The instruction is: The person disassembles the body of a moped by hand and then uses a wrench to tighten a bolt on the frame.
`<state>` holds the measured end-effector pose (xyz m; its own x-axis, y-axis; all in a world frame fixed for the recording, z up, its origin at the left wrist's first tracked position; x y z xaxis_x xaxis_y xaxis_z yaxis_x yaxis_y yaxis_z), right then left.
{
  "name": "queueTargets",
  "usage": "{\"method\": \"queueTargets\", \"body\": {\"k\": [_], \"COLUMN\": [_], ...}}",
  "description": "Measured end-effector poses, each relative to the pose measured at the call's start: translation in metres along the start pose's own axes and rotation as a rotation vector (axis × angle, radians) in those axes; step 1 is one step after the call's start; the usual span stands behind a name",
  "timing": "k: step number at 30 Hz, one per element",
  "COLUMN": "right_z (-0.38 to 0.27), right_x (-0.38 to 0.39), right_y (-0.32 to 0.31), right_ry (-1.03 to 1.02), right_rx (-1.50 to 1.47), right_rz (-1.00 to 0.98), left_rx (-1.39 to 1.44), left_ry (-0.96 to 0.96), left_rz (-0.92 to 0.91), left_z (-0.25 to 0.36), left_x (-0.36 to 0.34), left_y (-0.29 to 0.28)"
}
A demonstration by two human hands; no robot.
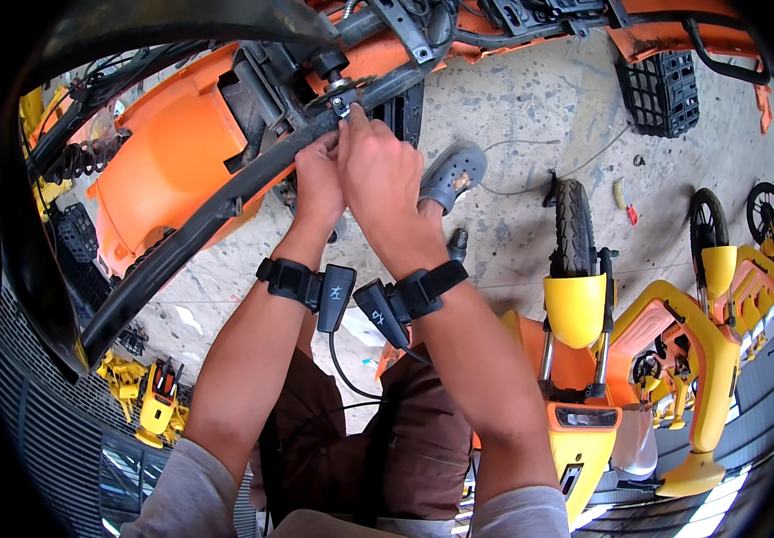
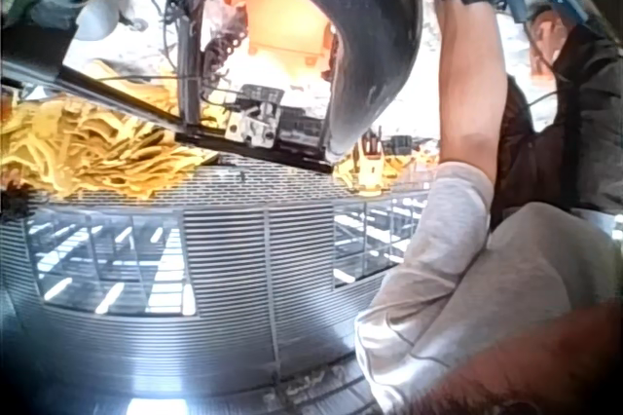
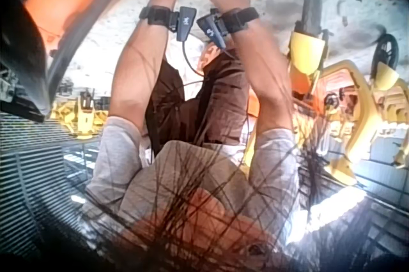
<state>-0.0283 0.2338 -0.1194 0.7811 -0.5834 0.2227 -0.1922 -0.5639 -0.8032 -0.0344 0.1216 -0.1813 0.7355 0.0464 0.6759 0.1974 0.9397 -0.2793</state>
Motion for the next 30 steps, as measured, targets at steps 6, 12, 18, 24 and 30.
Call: {"method": "queueTargets", "body": {"k": [6, 12, 18, 24, 30], "right_z": [0.001, 0.006, 0.053, 0.114, 0.041], "right_x": [0.002, -0.007, 0.022, 0.127, 0.164], "right_y": [0.002, -0.001, -0.04, -0.074, -0.129], "right_ry": [0.058, 0.024, 0.36, 0.956, 0.872], "right_rx": [-0.013, -0.012, -0.261, -0.516, -0.46], "right_rz": [0.025, -0.034, -0.008, 0.001, -0.056], "left_rx": [0.046, 0.064, -0.287, 0.053, 0.639], "left_ry": [-0.003, 0.005, 0.066, -0.622, -0.613], "left_rz": [-0.037, -0.03, -0.285, -0.253, -0.274], "left_z": [0.0, -0.005, -0.021, -0.018, 0.012], "left_x": [-0.001, -0.002, 0.029, 0.112, 0.157], "left_y": [0.001, 0.005, -0.005, -0.093, -0.19]}}
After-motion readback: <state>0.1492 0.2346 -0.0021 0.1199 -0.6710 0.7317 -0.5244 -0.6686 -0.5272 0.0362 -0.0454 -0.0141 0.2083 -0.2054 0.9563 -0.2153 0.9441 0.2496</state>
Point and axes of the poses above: each hand's wrist, its own x-axis away from the middle knuckle, its own y-axis out of the palm, z = x × y, the point moved 10 cm from there along -x, towards the middle knuckle, and after that the axes turned 10 degrees about z, right-handed, at the moved point
